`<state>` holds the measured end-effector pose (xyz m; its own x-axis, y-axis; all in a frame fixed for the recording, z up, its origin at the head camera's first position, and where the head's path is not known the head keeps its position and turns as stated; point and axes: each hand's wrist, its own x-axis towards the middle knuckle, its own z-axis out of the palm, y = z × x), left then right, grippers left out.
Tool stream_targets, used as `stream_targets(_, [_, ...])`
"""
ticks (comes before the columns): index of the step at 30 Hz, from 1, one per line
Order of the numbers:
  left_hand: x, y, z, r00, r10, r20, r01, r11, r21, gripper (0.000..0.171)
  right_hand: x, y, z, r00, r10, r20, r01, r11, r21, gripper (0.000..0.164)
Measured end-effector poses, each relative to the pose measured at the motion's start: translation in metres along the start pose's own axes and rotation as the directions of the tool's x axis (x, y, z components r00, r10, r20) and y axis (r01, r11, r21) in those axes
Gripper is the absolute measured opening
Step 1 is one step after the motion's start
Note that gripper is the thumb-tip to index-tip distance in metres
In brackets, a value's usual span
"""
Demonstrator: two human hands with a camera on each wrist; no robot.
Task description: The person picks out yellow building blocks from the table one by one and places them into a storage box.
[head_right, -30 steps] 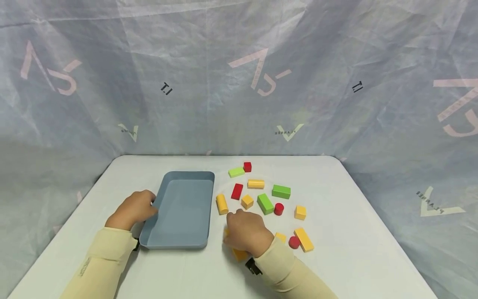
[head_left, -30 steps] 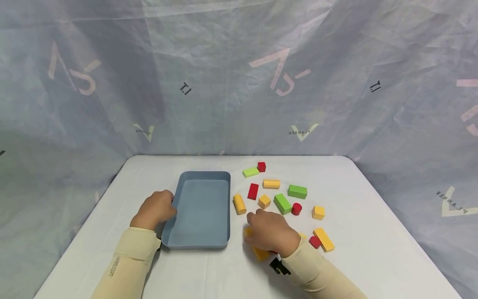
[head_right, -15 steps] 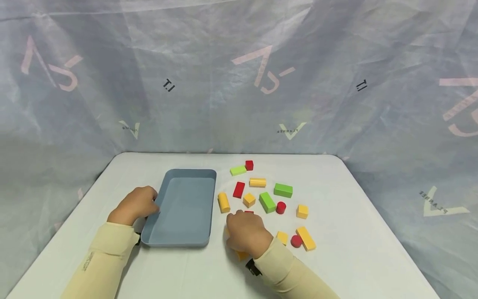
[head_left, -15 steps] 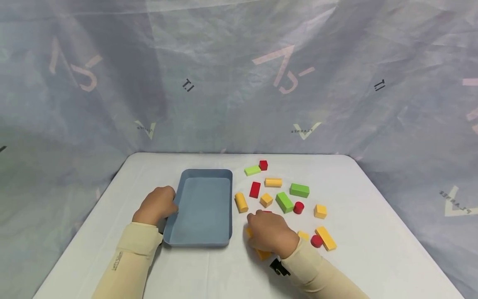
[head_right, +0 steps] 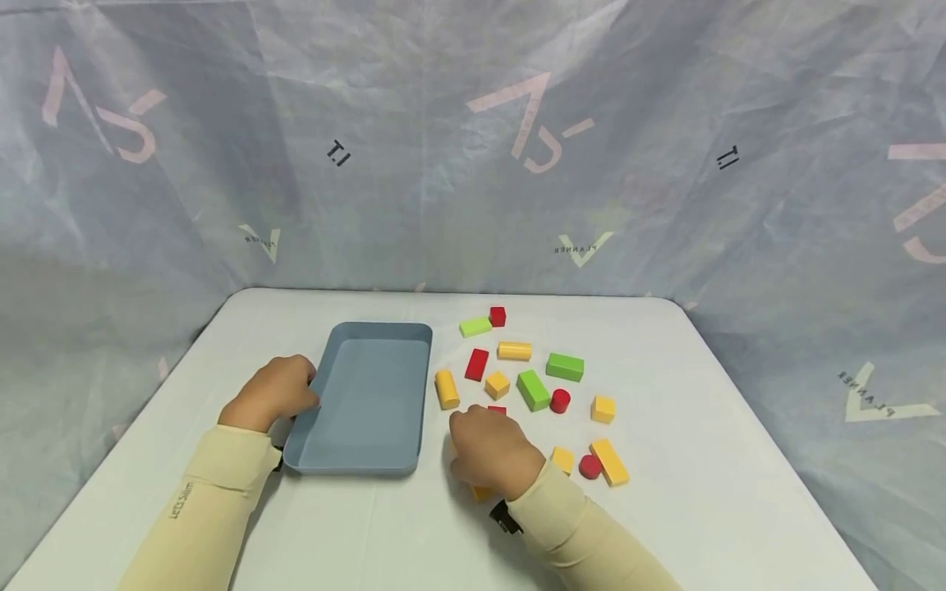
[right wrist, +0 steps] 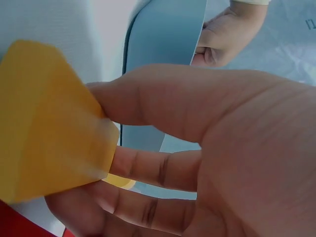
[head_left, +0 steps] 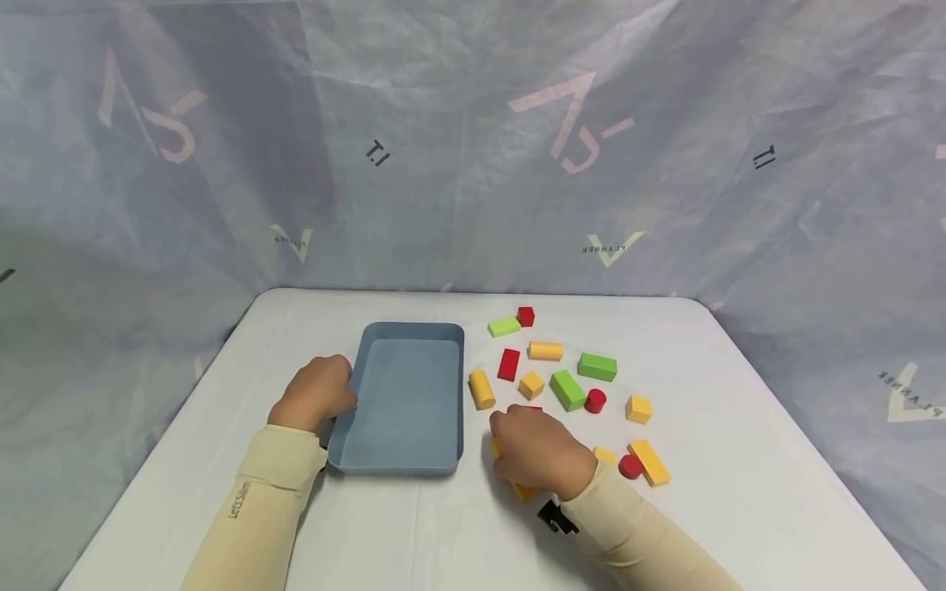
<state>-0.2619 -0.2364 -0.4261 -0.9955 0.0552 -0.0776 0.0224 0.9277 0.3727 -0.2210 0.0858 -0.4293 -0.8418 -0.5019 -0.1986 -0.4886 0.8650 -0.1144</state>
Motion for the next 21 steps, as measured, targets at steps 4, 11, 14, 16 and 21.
stream_targets(4, [0.001,0.001,0.000,1.000,0.000,0.002,0.000,1.000,0.000,0.018,0.001,0.001,-0.002,1.000,0.008,-0.005,-0.008,1.000,0.010,0.030])
stream_targets(11, [-0.001,0.000,-0.001,1.000,0.005,-0.014,-0.005,1.000,0.006,0.021,0.000,0.000,-0.008,1.000,-0.007,-0.026,0.008,1.000,0.025,0.030])
stream_targets(14, [-0.001,0.000,0.000,1.000,0.012,-0.020,-0.012,1.000,-0.004,0.019,-0.002,0.000,-0.012,0.999,-0.002,-0.036,0.002,1.000,0.013,0.029])
stream_targets(16, [0.000,0.000,0.001,1.000,0.008,-0.021,-0.008,1.000,-0.009,0.019,-0.003,0.000,-0.014,0.999,-0.001,-0.047,0.002,1.000,0.011,0.030])
stream_targets(21, [0.001,0.000,0.003,1.000,0.012,-0.014,-0.013,1.000,-0.012,0.018,-0.006,0.001,-0.018,0.996,-0.014,-0.092,0.017,0.999,0.031,0.033])
